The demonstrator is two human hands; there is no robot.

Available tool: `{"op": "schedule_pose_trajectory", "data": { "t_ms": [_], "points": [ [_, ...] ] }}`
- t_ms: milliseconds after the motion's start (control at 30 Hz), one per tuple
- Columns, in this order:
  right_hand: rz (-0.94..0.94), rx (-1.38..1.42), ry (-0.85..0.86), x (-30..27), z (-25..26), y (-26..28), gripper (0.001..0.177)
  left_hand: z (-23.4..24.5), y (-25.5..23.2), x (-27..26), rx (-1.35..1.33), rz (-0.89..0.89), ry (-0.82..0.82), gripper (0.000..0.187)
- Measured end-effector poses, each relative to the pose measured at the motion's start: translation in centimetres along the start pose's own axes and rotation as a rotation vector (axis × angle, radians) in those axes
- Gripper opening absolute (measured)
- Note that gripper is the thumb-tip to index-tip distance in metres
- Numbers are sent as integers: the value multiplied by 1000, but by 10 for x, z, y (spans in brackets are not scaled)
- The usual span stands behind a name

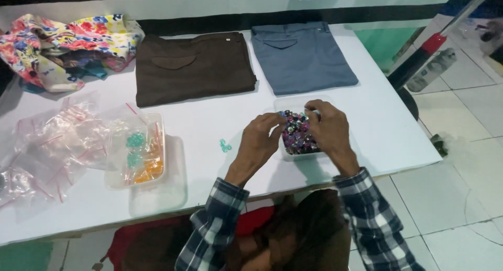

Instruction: Sorting small plastic accessories from a container and placing them into individual plastic bags.

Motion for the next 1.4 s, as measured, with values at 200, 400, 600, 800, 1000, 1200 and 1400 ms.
{"op": "schedule_pose_trajectory", "data": {
  "t_ms": [200, 400, 600, 800, 1000, 1200, 1400],
  "points": [
    [-114, -283, 465, 24, -2, -16, 29, -89, 28, 39, 284, -36, 373, 21],
    [-36, -586, 438, 54, -49, -78, 27, -117, 38, 41, 624, -159, 436, 11],
    [-33, -628, 468, 66, -86, -90, 16, -115, 40, 38, 554, -87, 475, 23],
    [-166, -530, 674, 65, -66, -53, 30, -108, 35, 40, 513, -23, 481, 25],
    [-163, -472, 796, 57, -47, -44, 34, -98, 23, 41, 496, -6, 466, 27],
    [-247, -200, 750, 48, 4, -8, 34, -94, 32, 37, 362, 35, 433, 24],
    [-257, -188, 740, 55, 2, -34, 38, -88, 25, 40, 378, 46, 419, 24]
  ]
}}
Point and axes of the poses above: each hand's wrist, its own x-axis towards the middle knuckle, its own z-axis out of the back of the hand, y = z × x, the point moved 6 cm from there along x, towards the middle knuckle, and after that the axes turned 6 degrees about -z, right-handed, at the moved point
